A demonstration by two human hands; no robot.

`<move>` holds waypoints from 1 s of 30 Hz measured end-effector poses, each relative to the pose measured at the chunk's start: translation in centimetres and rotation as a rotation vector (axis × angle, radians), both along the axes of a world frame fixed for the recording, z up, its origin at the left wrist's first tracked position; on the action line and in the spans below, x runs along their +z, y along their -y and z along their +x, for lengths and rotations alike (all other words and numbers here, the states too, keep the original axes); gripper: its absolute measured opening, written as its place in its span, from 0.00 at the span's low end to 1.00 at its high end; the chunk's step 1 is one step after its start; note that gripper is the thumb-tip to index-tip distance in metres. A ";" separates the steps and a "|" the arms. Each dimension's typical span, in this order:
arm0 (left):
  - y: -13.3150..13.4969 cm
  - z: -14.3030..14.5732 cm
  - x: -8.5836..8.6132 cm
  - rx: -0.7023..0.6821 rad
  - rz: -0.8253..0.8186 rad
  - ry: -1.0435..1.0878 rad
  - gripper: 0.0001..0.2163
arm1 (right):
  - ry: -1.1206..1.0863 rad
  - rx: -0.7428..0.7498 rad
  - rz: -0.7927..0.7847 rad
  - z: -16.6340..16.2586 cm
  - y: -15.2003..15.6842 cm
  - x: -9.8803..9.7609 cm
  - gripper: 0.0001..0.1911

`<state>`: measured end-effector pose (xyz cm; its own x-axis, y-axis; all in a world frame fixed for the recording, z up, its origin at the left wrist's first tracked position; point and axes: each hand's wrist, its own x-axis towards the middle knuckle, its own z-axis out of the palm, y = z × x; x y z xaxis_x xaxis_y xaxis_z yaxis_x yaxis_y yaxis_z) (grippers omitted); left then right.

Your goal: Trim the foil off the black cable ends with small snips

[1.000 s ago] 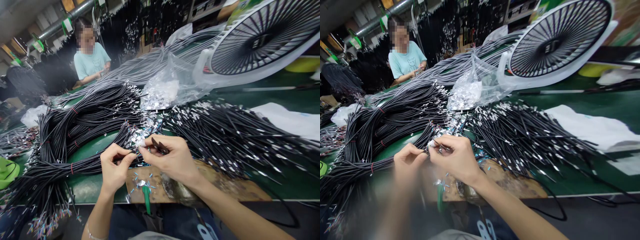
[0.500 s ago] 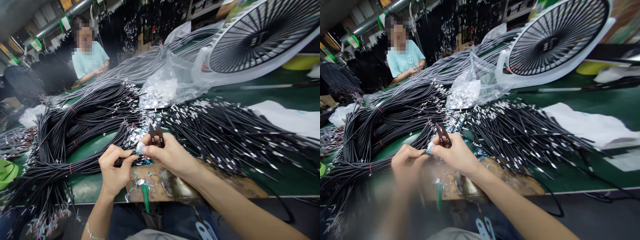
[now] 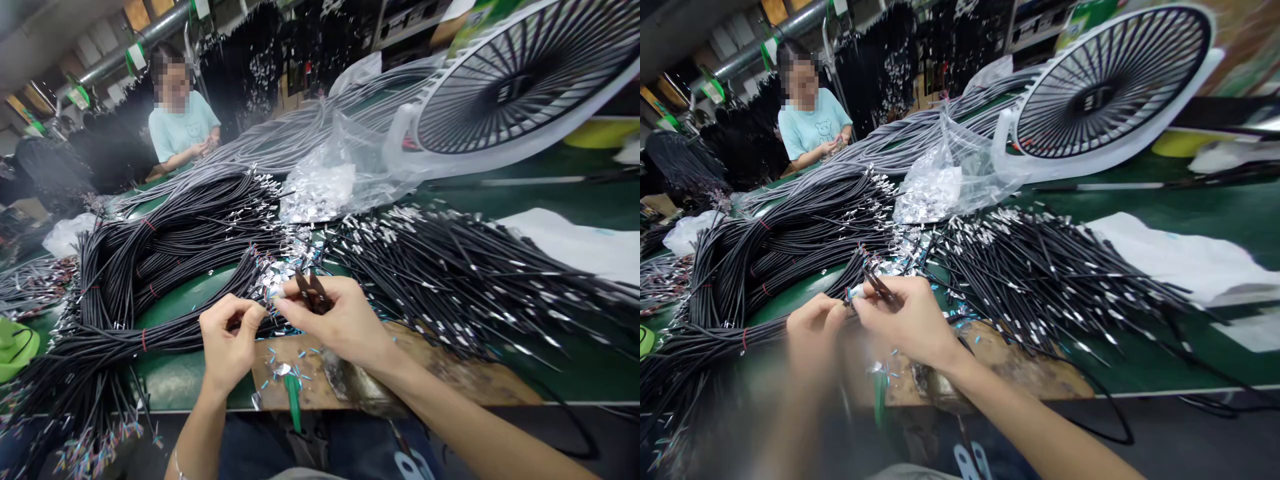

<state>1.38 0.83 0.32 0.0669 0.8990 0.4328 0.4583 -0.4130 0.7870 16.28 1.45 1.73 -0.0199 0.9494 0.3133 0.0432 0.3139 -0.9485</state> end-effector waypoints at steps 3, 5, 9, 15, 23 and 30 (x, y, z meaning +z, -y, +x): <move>0.0 0.1 0.0 -0.004 -0.018 -0.007 0.12 | 0.167 -0.088 0.210 -0.2 0.1 -0.4 0.11; 0.0 0.1 0.1 0.004 -0.019 -0.022 0.12 | 0.246 -0.141 0.305 -0.2 0.1 -0.7 0.09; -0.1 0.3 -0.1 0.028 0.057 -0.040 0.08 | 0.277 -0.339 0.410 -0.1 0.4 -0.9 0.07; -0.1 0.2 -0.4 0.016 0.182 -0.072 0.04 | 0.314 -0.252 0.506 0.0 0.3 -0.9 0.08; 0.0 0.0 -0.4 -0.019 0.190 -0.059 0.02 | 0.378 -0.245 0.589 0.5 0.2 -1.6 0.06; -0.2 0.0 -0.7 0.002 0.288 -0.079 0.01 | 0.367 -0.212 0.612 0.6 0.3 -1.6 0.05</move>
<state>1.43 1.02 -0.37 0.1094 0.7404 0.6632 0.5144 -0.6131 0.5996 16.93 1.18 0.15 -0.0609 0.6028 0.7956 0.4424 0.7308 -0.5198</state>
